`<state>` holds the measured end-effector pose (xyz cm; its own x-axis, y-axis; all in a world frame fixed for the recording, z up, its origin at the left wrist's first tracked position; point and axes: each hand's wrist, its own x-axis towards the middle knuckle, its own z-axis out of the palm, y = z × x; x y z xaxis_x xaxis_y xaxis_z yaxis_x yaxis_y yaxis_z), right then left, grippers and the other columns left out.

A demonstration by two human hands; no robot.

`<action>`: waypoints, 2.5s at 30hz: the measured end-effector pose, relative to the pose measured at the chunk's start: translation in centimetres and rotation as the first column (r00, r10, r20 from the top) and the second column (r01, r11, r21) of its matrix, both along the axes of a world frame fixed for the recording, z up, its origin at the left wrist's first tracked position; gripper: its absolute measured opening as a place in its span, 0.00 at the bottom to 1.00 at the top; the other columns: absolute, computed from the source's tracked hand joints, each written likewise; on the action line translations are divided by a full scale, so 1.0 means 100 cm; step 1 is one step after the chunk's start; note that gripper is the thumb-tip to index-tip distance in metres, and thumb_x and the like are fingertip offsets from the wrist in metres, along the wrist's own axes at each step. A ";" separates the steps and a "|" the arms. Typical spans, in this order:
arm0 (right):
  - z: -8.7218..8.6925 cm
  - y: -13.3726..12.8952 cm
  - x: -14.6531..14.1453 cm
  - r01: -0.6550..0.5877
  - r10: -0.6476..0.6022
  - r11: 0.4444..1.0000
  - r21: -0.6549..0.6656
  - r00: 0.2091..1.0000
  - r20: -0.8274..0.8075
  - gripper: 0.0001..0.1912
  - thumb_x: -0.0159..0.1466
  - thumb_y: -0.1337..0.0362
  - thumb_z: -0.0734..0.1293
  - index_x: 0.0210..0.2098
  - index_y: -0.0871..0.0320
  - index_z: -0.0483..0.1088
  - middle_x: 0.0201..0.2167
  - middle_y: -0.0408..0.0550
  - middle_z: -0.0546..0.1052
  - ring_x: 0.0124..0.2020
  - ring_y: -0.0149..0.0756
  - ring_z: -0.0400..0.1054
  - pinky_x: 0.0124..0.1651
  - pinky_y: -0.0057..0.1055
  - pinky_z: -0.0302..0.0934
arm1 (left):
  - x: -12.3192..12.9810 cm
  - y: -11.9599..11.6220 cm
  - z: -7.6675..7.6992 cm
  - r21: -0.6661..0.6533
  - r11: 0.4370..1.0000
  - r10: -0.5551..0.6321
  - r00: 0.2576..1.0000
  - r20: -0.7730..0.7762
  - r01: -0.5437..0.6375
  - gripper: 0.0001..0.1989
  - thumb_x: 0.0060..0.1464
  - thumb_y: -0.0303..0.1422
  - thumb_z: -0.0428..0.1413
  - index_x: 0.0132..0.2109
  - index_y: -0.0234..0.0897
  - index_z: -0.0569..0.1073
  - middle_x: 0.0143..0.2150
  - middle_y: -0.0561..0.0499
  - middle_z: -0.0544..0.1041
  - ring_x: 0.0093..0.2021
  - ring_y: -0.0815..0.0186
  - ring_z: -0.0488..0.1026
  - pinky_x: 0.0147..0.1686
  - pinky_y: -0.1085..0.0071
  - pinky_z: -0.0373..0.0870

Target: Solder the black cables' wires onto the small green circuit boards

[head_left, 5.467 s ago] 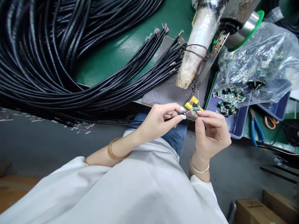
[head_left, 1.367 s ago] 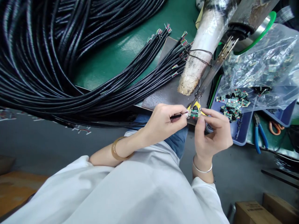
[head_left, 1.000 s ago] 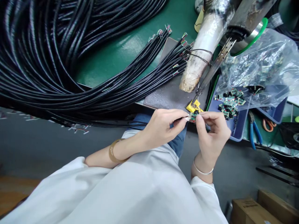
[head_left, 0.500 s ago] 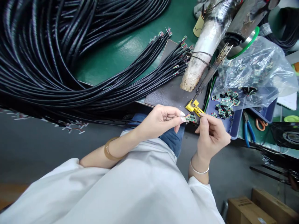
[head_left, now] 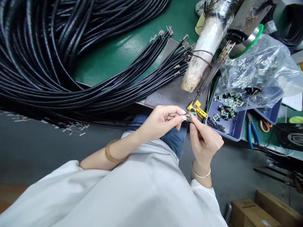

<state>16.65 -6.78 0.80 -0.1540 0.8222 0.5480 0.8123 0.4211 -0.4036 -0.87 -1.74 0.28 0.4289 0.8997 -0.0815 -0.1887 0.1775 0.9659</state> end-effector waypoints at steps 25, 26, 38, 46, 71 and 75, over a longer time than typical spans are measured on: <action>0.005 0.001 0.005 -0.033 -0.014 0.980 -0.198 0.972 -0.233 0.13 0.66 0.66 0.68 0.48 0.49 0.79 0.32 0.42 0.84 0.17 0.24 0.62 0.24 0.24 0.62 | 0.001 0.001 -0.007 0.001 1.000 0.014 1.000 0.007 -0.014 0.05 0.57 0.30 0.61 0.37 0.31 0.76 0.25 0.53 0.75 0.25 0.73 0.71 0.28 0.78 0.70; 0.005 0.001 0.006 -0.035 -0.019 0.977 -0.211 0.969 -0.248 0.13 0.66 0.66 0.68 0.48 0.49 0.79 0.32 0.42 0.84 0.17 0.24 0.62 0.23 0.24 0.60 | 0.001 0.001 -0.007 0.002 1.000 0.018 1.000 0.009 -0.018 0.05 0.57 0.30 0.61 0.37 0.31 0.76 0.25 0.53 0.75 0.25 0.73 0.71 0.29 0.78 0.70; -0.001 0.006 0.010 -0.225 -0.148 0.843 -0.489 0.776 -0.613 0.13 0.67 0.57 0.67 0.47 0.55 0.80 0.12 0.35 0.66 0.12 0.23 0.57 0.15 0.22 0.51 | 0.000 0.002 -0.002 -0.046 0.999 0.013 0.999 0.036 -0.011 0.04 0.55 0.29 0.60 0.37 0.31 0.75 0.24 0.54 0.73 0.24 0.74 0.68 0.25 0.79 0.66; 0.005 0.001 0.005 -0.049 -0.055 0.966 -0.255 0.921 -0.386 0.09 0.66 0.62 0.69 0.44 0.51 0.80 0.22 0.39 0.76 0.16 0.24 0.59 0.19 0.25 0.54 | 0.001 0.004 0.000 -0.042 0.997 0.062 0.998 -0.027 -0.063 0.06 0.53 0.31 0.59 0.31 0.33 0.72 0.22 0.57 0.68 0.21 0.76 0.61 0.22 0.79 0.59; 0.005 0.028 -0.003 -0.003 -0.020 0.997 -0.082 0.962 -0.273 0.06 0.63 0.71 0.69 0.36 0.54 0.71 0.47 0.50 0.82 0.51 0.42 0.78 0.48 0.41 0.78 | 0.007 0.029 0.005 -0.050 0.998 0.020 0.996 -0.084 -0.024 0.06 0.50 0.29 0.57 0.27 0.33 0.72 0.23 0.55 0.66 0.24 0.74 0.60 0.24 0.76 0.55; 0.006 0.030 -0.003 -0.009 -0.019 0.996 -0.093 0.955 -0.298 0.06 0.63 0.71 0.69 0.36 0.54 0.71 0.47 0.50 0.82 0.51 0.42 0.78 0.48 0.41 0.78 | 0.007 0.034 0.008 -0.075 0.997 0.008 0.998 -0.057 -0.012 0.06 0.50 0.30 0.57 0.26 0.33 0.72 0.22 0.56 0.64 0.23 0.75 0.58 0.23 0.76 0.53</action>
<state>16.33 -3.78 1.37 0.0090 0.8715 0.4903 0.6513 0.3670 -0.6642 -0.14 1.67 1.12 0.4125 0.8943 -0.1733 -0.1361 0.2486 0.9590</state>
